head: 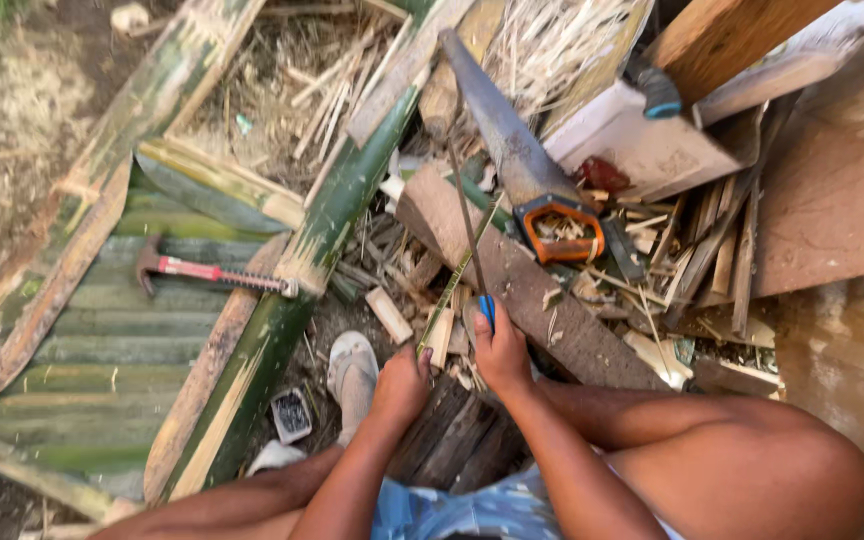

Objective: The person hammers nails into bamboo strips to secure them to a frame, then uses a knife to trim and shape additional bamboo pieces before attaching them.

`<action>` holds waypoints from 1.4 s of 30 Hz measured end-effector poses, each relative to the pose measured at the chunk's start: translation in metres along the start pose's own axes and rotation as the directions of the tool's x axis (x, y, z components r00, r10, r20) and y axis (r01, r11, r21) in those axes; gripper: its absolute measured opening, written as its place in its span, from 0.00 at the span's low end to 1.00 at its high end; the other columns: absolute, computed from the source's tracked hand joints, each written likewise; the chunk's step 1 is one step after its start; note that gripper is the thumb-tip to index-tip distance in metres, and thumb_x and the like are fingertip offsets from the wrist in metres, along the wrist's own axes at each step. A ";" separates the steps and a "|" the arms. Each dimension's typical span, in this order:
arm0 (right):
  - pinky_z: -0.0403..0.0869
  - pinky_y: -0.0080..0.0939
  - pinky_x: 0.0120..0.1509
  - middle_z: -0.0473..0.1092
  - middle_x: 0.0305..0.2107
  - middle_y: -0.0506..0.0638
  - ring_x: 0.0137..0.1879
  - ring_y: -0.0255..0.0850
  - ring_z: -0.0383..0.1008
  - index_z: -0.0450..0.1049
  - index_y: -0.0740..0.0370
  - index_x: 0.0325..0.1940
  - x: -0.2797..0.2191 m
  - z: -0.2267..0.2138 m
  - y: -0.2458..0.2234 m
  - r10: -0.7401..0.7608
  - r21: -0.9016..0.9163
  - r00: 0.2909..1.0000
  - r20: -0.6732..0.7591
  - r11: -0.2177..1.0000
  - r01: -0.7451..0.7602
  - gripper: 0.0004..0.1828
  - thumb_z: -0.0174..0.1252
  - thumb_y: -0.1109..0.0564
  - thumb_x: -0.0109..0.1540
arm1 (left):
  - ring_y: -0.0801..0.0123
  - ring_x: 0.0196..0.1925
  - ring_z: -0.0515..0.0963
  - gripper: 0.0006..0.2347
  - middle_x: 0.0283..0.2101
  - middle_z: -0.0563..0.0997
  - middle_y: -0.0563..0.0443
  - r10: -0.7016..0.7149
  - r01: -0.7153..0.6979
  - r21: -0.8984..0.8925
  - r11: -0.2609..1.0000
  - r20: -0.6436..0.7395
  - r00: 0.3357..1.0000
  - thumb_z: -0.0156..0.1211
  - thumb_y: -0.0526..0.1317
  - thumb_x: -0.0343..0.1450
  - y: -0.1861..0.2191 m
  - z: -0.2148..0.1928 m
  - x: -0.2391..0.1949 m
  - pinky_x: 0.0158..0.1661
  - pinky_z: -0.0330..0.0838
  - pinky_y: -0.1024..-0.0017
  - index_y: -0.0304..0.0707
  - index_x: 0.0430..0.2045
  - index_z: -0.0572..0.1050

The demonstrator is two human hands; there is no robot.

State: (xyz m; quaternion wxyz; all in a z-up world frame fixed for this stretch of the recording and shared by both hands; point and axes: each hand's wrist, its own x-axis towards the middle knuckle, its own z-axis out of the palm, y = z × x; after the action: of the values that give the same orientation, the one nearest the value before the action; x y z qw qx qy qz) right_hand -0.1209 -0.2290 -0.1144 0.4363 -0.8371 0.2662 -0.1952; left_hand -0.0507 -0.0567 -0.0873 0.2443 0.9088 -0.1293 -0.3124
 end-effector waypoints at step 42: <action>0.74 0.61 0.46 0.71 0.42 0.76 0.47 0.73 0.74 0.67 0.74 0.53 0.028 0.019 -0.014 -0.349 -0.196 0.914 -0.209 0.930 0.310 0.22 0.55 0.50 0.69 | 0.34 0.50 0.79 0.16 0.43 0.80 0.24 -0.023 0.008 -0.111 0.994 -0.129 0.991 0.57 0.43 0.72 -0.035 0.000 0.040 0.50 0.73 0.46 0.35 0.51 0.73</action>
State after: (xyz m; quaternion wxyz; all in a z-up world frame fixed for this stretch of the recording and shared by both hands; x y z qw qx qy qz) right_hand -0.0847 -0.2273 -0.1099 0.2936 -0.8722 0.1862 -0.3440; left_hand -0.0166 -0.0422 -0.1259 0.2999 0.9133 -0.0886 -0.2609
